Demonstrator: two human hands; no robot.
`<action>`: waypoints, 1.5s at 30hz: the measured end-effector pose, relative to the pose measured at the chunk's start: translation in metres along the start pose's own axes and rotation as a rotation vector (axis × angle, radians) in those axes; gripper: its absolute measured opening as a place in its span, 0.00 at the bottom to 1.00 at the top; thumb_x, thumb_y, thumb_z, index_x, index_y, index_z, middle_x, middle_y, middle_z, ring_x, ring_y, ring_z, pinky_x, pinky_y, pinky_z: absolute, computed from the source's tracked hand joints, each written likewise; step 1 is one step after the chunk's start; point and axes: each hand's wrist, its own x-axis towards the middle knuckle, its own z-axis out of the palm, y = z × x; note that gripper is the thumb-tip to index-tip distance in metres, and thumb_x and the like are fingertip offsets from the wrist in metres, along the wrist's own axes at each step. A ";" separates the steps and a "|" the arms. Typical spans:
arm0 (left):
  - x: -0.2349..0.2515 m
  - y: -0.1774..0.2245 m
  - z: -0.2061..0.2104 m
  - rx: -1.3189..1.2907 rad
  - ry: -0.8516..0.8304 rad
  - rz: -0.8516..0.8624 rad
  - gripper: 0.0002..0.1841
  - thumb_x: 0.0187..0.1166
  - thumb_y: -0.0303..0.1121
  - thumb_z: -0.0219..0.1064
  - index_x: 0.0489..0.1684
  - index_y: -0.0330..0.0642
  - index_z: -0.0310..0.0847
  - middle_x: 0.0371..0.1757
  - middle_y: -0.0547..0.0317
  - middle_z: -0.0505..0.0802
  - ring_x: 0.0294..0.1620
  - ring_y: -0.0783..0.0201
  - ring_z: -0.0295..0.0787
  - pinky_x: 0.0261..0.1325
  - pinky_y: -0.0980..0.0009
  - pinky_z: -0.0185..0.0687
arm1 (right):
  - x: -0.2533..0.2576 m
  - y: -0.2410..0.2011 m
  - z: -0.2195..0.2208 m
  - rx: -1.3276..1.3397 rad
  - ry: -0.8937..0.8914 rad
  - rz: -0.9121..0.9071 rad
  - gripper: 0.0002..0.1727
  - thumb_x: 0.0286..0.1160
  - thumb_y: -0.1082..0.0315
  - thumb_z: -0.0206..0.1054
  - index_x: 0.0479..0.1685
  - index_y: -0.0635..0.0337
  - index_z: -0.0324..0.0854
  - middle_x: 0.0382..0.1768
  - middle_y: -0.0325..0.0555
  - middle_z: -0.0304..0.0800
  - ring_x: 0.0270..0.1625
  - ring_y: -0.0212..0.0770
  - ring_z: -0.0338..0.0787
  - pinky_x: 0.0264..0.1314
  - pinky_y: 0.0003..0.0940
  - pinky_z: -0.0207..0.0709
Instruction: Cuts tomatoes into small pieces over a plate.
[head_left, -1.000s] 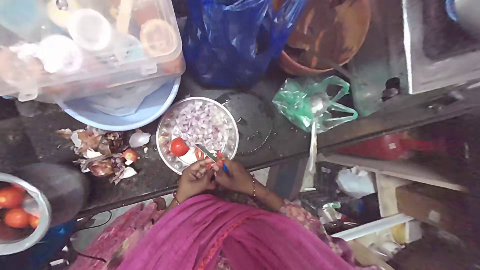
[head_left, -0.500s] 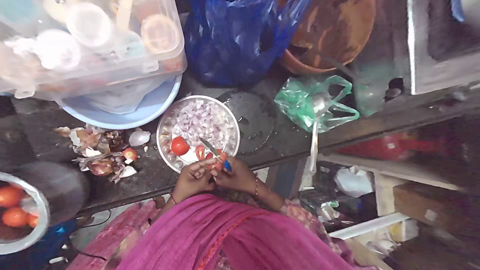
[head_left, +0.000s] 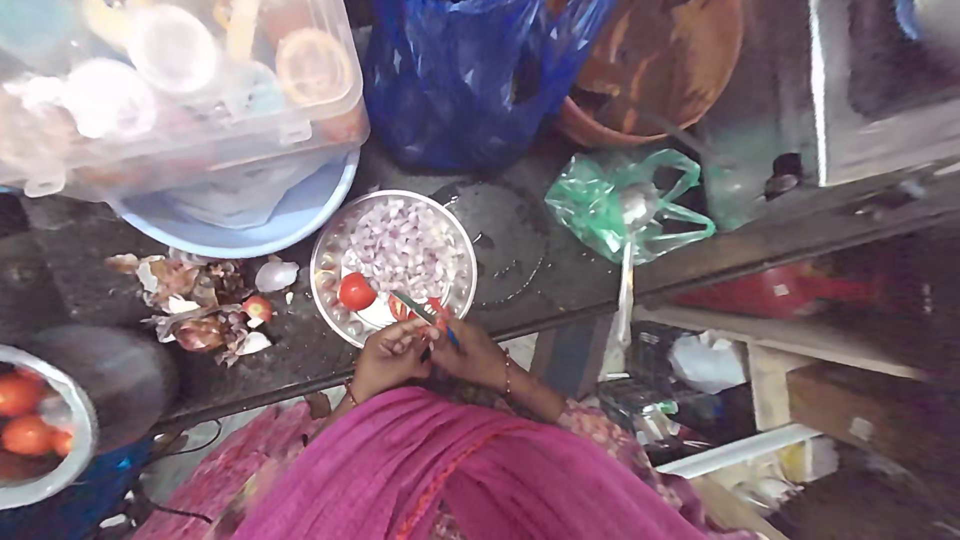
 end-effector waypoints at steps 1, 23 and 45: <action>0.001 -0.001 0.000 0.006 0.000 -0.006 0.15 0.72 0.16 0.63 0.56 0.28 0.83 0.39 0.71 0.95 0.33 0.84 0.88 0.39 0.83 0.86 | 0.000 -0.001 -0.001 -0.003 -0.013 0.024 0.22 0.87 0.60 0.54 0.43 0.74 0.82 0.31 0.53 0.85 0.34 0.40 0.84 0.41 0.38 0.79; -0.004 -0.004 -0.011 -0.193 -0.095 -0.075 0.19 0.69 0.15 0.62 0.59 0.34 0.83 0.43 0.72 0.97 0.37 0.82 0.90 0.43 0.82 0.87 | 0.003 0.004 -0.001 -0.071 -0.003 -0.084 0.27 0.78 0.52 0.67 0.51 0.75 0.81 0.36 0.54 0.89 0.38 0.41 0.88 0.45 0.39 0.83; 0.000 -0.005 -0.007 -0.168 0.038 -0.114 0.13 0.68 0.15 0.62 0.46 0.39 0.85 0.33 0.71 0.95 0.29 0.82 0.87 0.35 0.83 0.84 | 0.004 0.000 0.006 -0.061 -0.011 -0.034 0.24 0.87 0.57 0.53 0.37 0.73 0.83 0.27 0.51 0.83 0.32 0.40 0.82 0.39 0.39 0.76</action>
